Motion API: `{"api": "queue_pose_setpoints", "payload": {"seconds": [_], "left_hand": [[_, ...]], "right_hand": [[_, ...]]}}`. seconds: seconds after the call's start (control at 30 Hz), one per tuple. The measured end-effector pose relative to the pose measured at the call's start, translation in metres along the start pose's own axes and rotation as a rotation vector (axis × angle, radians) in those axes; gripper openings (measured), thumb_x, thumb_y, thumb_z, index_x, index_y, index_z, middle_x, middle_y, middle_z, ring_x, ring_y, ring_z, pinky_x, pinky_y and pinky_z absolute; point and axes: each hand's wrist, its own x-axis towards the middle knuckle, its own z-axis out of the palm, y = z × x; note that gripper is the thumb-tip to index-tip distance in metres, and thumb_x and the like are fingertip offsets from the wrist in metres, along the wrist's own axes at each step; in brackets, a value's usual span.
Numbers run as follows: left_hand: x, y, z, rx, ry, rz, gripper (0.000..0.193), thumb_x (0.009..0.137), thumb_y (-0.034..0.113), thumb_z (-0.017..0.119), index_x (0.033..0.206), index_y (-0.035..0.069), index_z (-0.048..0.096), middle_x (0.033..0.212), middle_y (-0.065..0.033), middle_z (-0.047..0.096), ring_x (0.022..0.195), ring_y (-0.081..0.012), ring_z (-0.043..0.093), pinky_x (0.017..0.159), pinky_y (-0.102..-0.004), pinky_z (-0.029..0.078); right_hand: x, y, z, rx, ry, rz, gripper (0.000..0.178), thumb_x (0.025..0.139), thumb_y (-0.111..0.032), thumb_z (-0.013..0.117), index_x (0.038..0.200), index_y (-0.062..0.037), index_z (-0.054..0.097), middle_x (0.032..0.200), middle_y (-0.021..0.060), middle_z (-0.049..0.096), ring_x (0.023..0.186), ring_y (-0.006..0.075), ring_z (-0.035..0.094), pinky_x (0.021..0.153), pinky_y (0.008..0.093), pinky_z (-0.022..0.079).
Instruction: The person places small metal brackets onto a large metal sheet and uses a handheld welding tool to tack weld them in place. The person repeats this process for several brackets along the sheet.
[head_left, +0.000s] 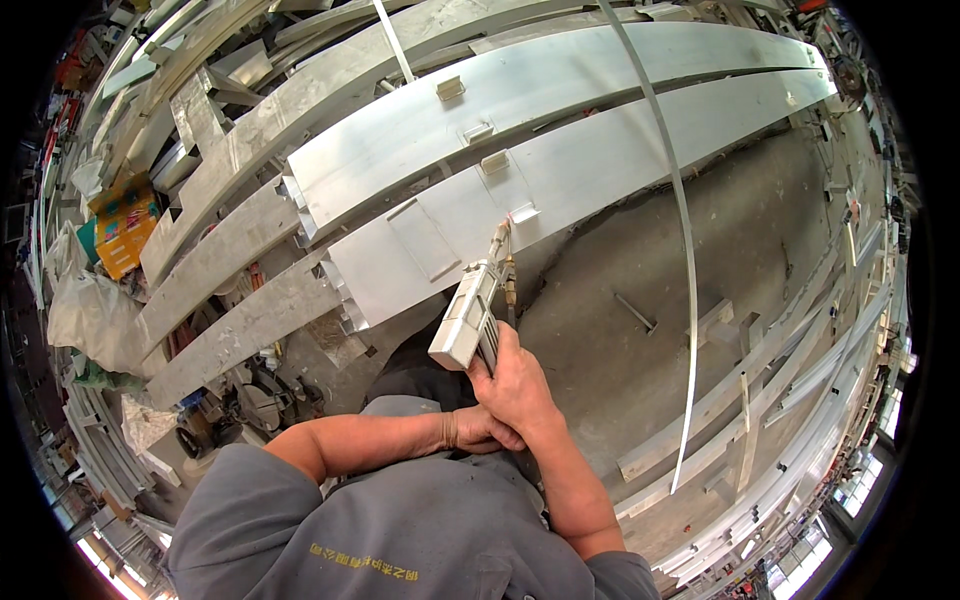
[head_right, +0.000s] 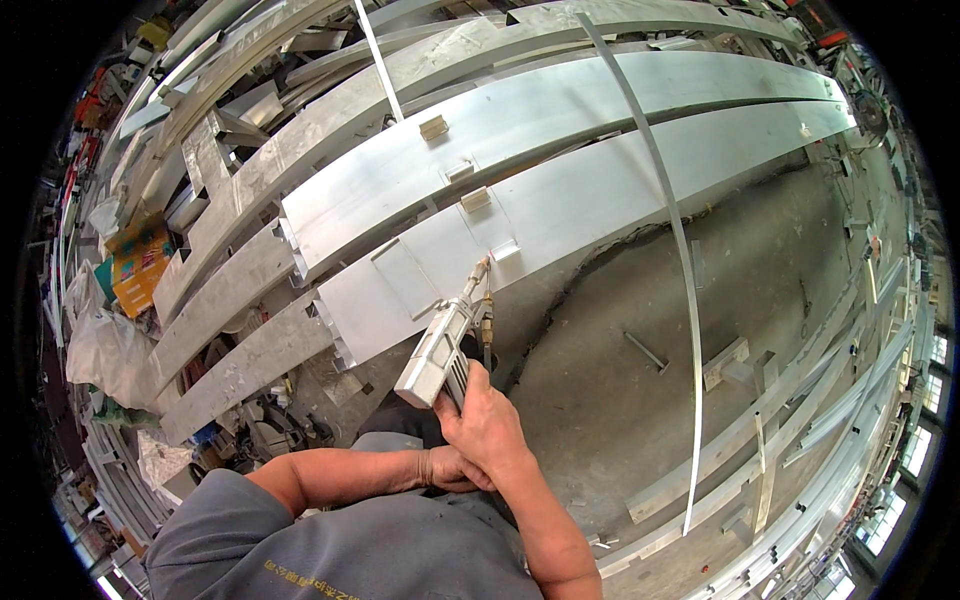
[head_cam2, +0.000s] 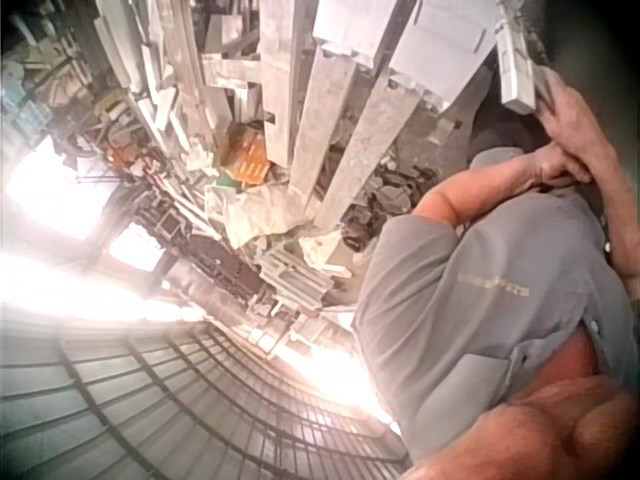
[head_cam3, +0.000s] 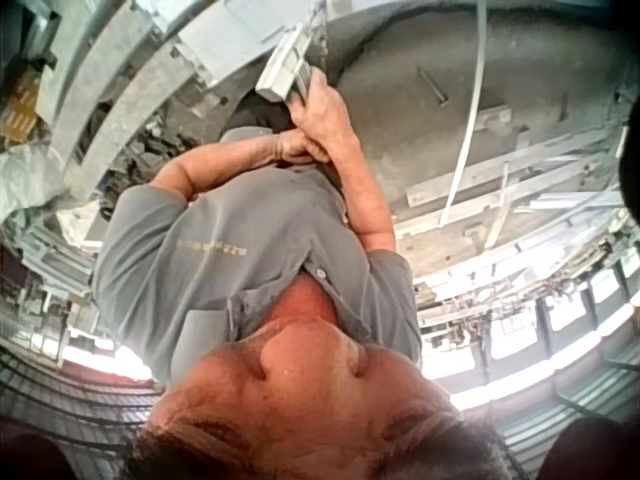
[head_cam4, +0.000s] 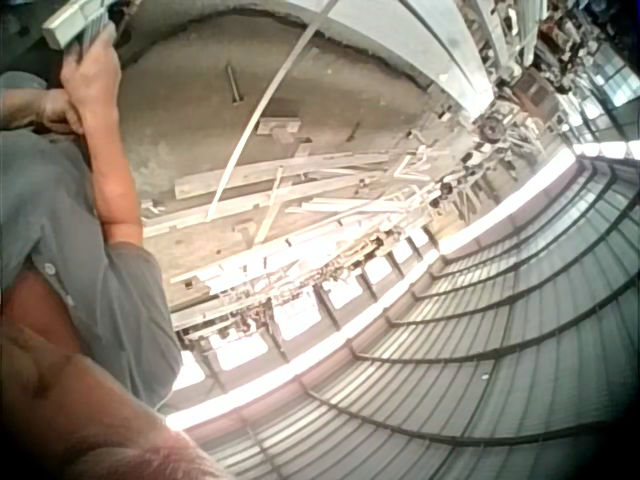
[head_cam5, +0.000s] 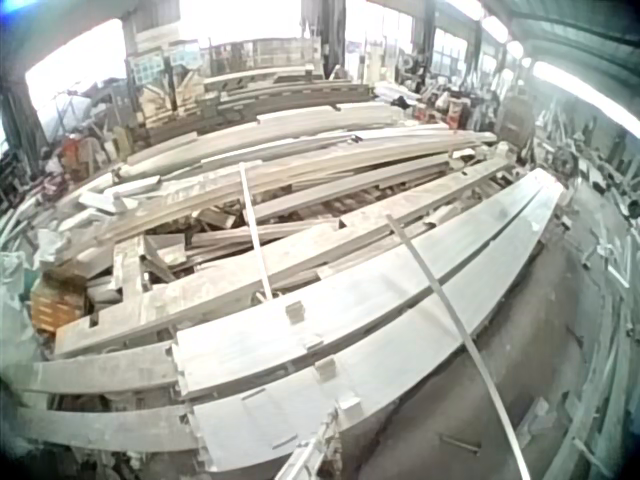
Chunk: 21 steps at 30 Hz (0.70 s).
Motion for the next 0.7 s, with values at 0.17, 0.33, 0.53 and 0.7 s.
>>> {"api": "queue_pose_setpoints", "payload": {"seconds": [0.17,0.33,0.53,0.7], "left_hand": [[0.003,0.003,-0.002,-0.015,-0.028,0.014,0.035,0.081,-0.008,0.072,0.114,0.005,0.069,0.110,-0.0045,0.069,0.107,-0.0189,0.063,0.096,-0.0338,0.050],[0.004,0.011,0.012,-0.039,-0.015,-0.002,0.036,0.082,-0.010,0.070,0.115,0.004,0.068,0.113,-0.0064,0.069,0.110,-0.0212,0.063,0.101,-0.0354,0.049],[0.007,-0.001,-0.009,-0.022,-0.037,-0.009,0.039,0.082,-0.008,0.072,0.119,0.006,0.068,0.116,-0.0057,0.069,0.113,-0.0202,0.063,0.102,-0.0350,0.049],[0.011,0.006,0.003,-0.023,-0.067,0.033,0.043,0.083,-0.007,0.072,0.123,0.006,0.065,0.122,-0.0057,0.067,0.118,-0.0204,0.061,0.107,-0.0356,0.047]], "right_hand": [[0.004,-0.002,-0.005,0.019,-0.025,0.037,0.052,0.092,-0.026,0.069,0.123,0.0056,0.043,0.093,0.0356,0.066,0.088,0.0558,0.064,0.074,0.0592,0.051],[0.005,0.001,-0.007,0.011,-0.036,0.048,0.049,0.091,-0.027,0.069,0.118,0.0054,0.043,0.092,0.0359,0.066,0.088,0.0559,0.063,0.074,0.0595,0.051],[0.006,-0.003,-0.015,0.022,-0.077,0.085,0.049,0.092,-0.028,0.068,0.116,0.0063,0.043,0.092,0.0364,0.065,0.089,0.0555,0.063,0.077,0.0594,0.051],[0.007,-0.001,-0.016,-0.009,-0.086,0.097,0.054,0.092,-0.032,0.067,0.120,0.0073,0.044,0.093,0.0359,0.067,0.091,0.0540,0.065,0.080,0.0586,0.052]]}}
